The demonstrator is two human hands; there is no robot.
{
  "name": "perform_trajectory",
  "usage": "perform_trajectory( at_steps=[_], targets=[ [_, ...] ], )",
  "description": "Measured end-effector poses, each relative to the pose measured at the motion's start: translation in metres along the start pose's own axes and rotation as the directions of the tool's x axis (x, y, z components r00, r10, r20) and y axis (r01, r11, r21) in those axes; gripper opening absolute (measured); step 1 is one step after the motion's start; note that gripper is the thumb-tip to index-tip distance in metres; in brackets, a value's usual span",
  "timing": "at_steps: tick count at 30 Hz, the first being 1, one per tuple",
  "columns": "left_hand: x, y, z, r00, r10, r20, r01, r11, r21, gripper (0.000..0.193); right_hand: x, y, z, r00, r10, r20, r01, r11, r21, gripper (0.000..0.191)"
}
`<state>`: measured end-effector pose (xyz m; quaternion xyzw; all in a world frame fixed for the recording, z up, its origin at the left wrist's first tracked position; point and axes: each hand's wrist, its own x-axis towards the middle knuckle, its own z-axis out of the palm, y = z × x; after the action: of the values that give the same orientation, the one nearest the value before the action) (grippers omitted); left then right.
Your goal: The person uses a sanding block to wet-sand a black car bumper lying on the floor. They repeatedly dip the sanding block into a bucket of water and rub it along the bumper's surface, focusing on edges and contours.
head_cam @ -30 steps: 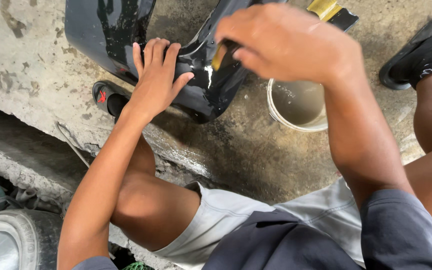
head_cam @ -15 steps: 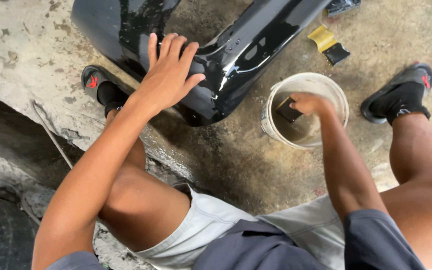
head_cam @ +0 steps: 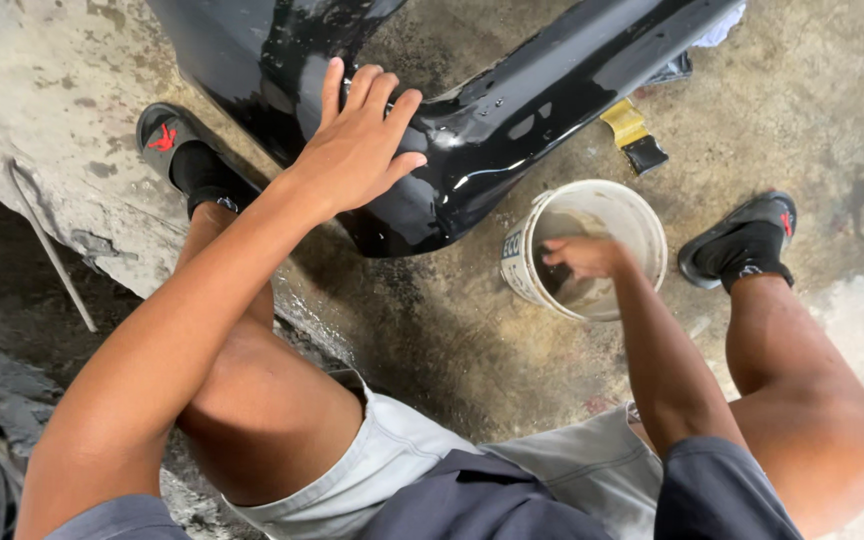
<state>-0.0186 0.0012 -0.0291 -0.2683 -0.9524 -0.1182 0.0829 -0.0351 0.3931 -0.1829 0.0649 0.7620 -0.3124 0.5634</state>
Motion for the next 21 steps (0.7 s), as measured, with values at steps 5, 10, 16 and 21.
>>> perform_trajectory(
  at_steps=[5,10,16,21],
  targets=[
    [-0.002,-0.002,0.009,1.0,-0.008,-0.001,0.008,1.0,-0.008,0.07,-0.111,-0.052,-0.059,0.967,-0.227,-0.112,0.215,0.97,-0.115,0.059],
    [0.0,-0.002,0.012,1.0,-0.027,0.009,0.027,0.999,-0.021,0.071,-0.236,-0.126,-0.111,0.785,-0.598,-0.163,0.358,0.652,-0.668,0.043],
    [-0.001,-0.003,0.011,1.0,-0.003,-0.015,0.003,1.0,-0.019,0.07,-0.279,-0.192,-0.098,0.5,-0.865,-0.033,0.565,0.355,-0.745,0.026],
    [-0.005,-0.006,0.011,0.998,0.034,-0.057,-0.036,0.999,-0.038,0.07,-0.275,-0.2,-0.085,0.516,-0.838,-0.176,0.097,0.262,-0.96,0.025]
  ],
)
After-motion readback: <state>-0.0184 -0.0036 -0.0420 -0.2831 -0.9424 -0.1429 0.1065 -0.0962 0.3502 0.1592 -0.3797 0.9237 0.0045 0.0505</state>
